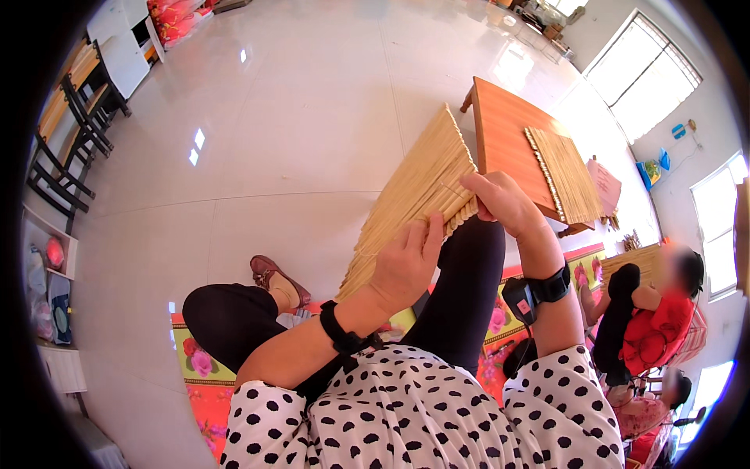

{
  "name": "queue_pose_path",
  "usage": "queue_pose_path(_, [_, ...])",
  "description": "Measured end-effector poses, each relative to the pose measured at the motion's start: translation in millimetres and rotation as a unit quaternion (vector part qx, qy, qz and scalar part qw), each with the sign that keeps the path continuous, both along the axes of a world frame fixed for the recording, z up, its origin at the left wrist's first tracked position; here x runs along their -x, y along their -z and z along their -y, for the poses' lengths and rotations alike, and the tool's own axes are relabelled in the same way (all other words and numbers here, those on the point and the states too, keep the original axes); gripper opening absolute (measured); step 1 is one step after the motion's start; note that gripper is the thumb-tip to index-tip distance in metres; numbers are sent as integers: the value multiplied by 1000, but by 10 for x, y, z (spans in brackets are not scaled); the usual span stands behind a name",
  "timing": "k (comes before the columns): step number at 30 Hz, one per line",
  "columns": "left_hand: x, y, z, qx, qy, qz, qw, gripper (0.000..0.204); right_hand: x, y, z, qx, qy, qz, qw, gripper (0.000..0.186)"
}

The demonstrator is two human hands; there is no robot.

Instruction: The person sits on a floral mat on the floor and weaves a bamboo mat by hand. They hold a bundle of bamboo strips and use a needle and thread to stitch them together, repeatedly pulling the thread through the strips to secure them.

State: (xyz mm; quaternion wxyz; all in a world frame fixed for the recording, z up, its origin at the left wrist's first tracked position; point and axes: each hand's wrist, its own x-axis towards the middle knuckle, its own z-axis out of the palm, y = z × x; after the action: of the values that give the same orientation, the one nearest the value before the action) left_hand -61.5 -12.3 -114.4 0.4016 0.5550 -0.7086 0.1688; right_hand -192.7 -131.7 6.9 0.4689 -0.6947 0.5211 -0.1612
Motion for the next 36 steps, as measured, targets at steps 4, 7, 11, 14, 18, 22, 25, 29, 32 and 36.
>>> queue_pose_path(4, [181,-149,-157,-86,73,-103,988,50,158,79,-57,61,5,-44,997,39])
queue_pose_path(7, [185,-249,-293,-137,121,-219,959,40,207,38,-228,97,-25,-78,992,36])
queue_pose_path(11, [117,-303,-187,-59,196,-357,912,27,229,-23,-405,76,-20,-84,993,38])
queue_pose_path(14, [158,-342,-90,0,219,-392,894,18,207,-16,-427,83,-13,-57,995,37])
queue_pose_path(18, [241,-353,60,50,229,-395,888,12,237,-44,-435,86,-5,-45,995,36])
queue_pose_path(22, [263,-297,196,83,241,-352,901,11,258,-44,-450,105,-1,-64,992,35])
queue_pose_path(25, [278,-353,176,80,240,-342,905,10,283,17,-463,122,3,-38,992,35])
queue_pose_path(29, [180,-422,72,96,216,-347,908,10,193,-100,-517,177,-57,-75,980,34])
queue_pose_path(32, [180,-318,77,101,202,-374,899,11,108,-129,-504,210,-71,-103,970,33])
queue_pose_path(36, [141,-378,90,91,190,-370,905,8,86,-85,-485,231,-85,-111,963,33])
